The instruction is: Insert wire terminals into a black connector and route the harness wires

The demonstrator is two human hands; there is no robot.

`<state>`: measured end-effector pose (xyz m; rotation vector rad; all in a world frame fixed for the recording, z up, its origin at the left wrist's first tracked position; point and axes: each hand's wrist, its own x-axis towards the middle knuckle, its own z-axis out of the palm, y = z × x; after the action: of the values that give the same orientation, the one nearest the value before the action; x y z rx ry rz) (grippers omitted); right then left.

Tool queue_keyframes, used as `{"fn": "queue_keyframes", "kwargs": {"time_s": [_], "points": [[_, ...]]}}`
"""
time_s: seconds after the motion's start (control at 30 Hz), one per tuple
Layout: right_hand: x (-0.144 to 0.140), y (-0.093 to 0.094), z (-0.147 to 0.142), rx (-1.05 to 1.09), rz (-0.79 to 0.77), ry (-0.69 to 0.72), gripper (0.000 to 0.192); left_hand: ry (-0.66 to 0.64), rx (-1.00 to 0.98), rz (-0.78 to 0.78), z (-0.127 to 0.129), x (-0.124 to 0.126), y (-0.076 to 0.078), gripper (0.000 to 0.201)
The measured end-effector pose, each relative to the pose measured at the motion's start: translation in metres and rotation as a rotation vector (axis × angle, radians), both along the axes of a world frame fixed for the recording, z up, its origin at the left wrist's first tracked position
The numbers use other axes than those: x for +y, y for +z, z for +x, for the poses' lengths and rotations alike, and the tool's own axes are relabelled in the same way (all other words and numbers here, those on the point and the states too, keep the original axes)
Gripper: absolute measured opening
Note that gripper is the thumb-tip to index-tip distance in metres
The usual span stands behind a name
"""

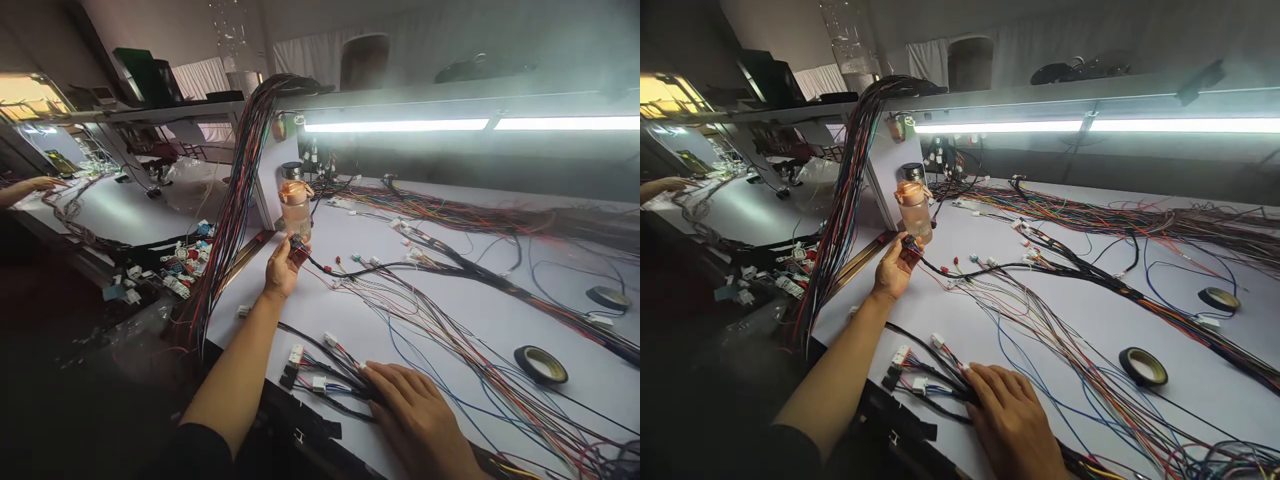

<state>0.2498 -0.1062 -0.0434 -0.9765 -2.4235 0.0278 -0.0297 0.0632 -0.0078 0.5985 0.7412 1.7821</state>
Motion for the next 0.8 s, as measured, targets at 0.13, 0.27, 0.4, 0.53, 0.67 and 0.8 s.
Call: {"fn": "queue_keyframes", "kwargs": {"time_s": [0.13, 0.27, 0.4, 0.53, 0.67, 0.8], "points": [[0.0, 0.005, 0.0, 0.006, 0.013, 0.014, 0.037, -0.006, -0.072, -0.051, -0.002, 0.003, -0.002, 0.018], [-0.001, 0.005, 0.0, 0.014, 0.003, 0.015, 0.037, 0.023, -0.094, -0.087, -0.005, 0.007, -0.005, 0.015], [-0.003, 0.004, 0.001, 0.012, -0.036, 0.002, 0.039, 0.049, -0.103, -0.115, -0.008, 0.01, -0.006, 0.014], [-0.004, 0.004, 0.002, 0.027, -0.07, -0.004, 0.039, 0.033, -0.101, -0.117, -0.009, 0.01, -0.004, 0.013], [-0.004, 0.004, 0.002, 0.022, -0.088, -0.015, 0.039, 0.02, -0.08, -0.093, -0.008, 0.008, -0.001, 0.009], [-0.005, 0.003, 0.003, 0.025, -0.094, -0.025, 0.038, 0.03, -0.062, -0.083, -0.005, 0.006, 0.002, 0.018]]}}
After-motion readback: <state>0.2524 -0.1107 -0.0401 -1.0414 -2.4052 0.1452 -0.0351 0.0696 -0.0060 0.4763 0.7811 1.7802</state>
